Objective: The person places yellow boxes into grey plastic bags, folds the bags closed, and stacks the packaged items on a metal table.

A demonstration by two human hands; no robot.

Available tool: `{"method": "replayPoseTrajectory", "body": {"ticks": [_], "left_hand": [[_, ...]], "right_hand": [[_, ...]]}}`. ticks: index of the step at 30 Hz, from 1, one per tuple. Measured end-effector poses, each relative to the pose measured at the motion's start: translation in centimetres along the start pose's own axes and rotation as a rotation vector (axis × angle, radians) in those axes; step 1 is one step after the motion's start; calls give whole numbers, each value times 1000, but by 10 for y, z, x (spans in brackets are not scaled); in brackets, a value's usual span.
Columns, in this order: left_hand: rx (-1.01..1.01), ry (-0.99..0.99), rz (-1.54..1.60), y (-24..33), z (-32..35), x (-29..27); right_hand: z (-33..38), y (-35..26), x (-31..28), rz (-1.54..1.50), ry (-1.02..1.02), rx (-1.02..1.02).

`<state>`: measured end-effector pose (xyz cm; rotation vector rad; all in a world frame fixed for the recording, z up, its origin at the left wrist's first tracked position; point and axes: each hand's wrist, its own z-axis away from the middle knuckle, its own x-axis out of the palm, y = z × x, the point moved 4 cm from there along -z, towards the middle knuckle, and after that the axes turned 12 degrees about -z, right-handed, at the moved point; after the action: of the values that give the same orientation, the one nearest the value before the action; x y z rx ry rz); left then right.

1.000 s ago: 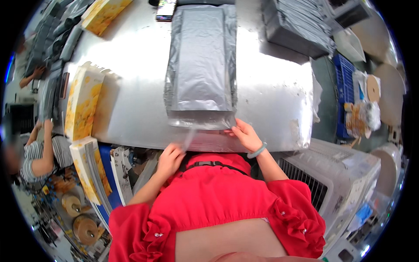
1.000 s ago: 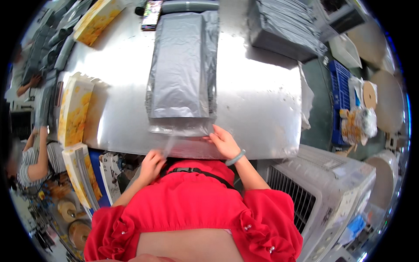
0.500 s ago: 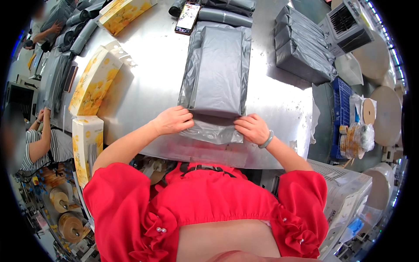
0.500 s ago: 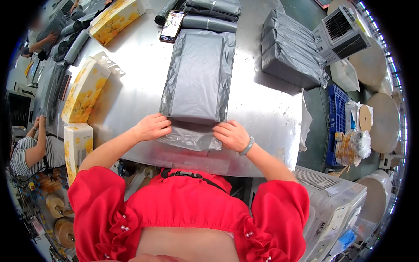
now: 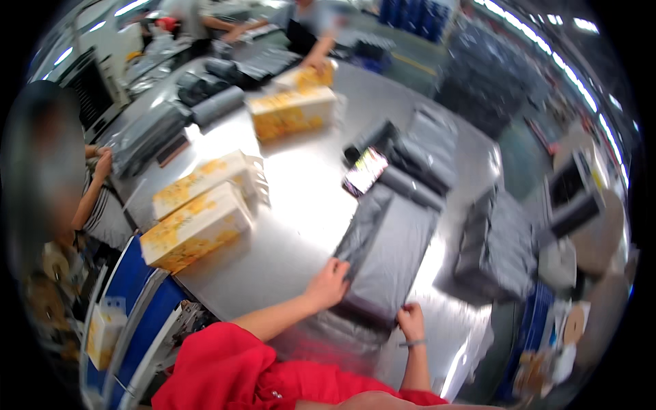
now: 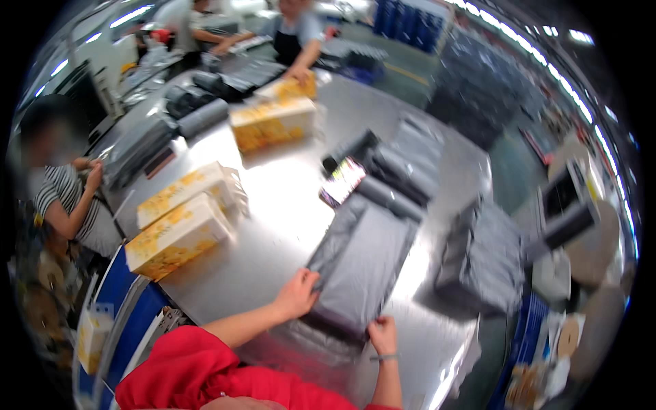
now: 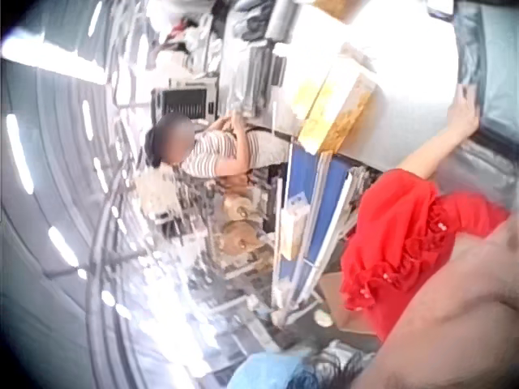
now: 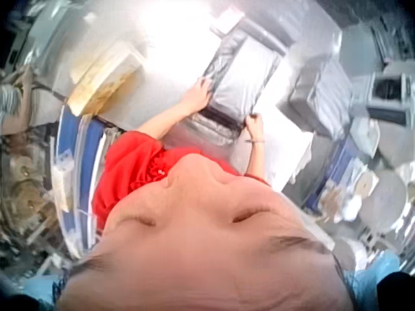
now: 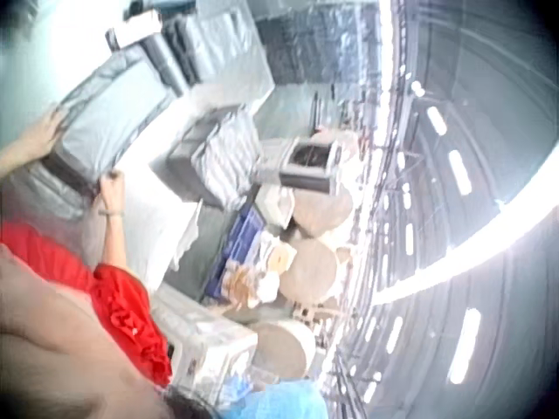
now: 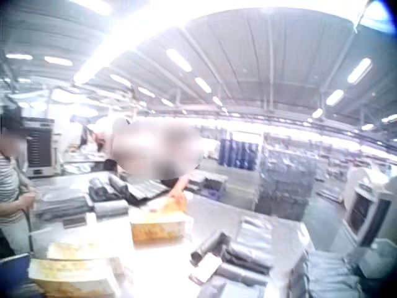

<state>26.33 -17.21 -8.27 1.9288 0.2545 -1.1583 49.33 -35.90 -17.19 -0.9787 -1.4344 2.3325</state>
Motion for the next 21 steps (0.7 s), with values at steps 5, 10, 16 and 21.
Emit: {"method": "replayPoseTrajectory", "body": {"ticks": [5,10,16,21], "left_hand": [[-10,161,181,1,-12,25],[15,-12,517,94,9,-16],[451,-3,270,90,30,-6],[-184,210,-34,-30,54,-95]], "right_hand": [[-17,-84,23,-815,-107,22],[19,-60,-17,-1148,-268,2],[35,-138,-199,-49,-226,-357],[-54,-54,-268,1013,370,-315]]}}
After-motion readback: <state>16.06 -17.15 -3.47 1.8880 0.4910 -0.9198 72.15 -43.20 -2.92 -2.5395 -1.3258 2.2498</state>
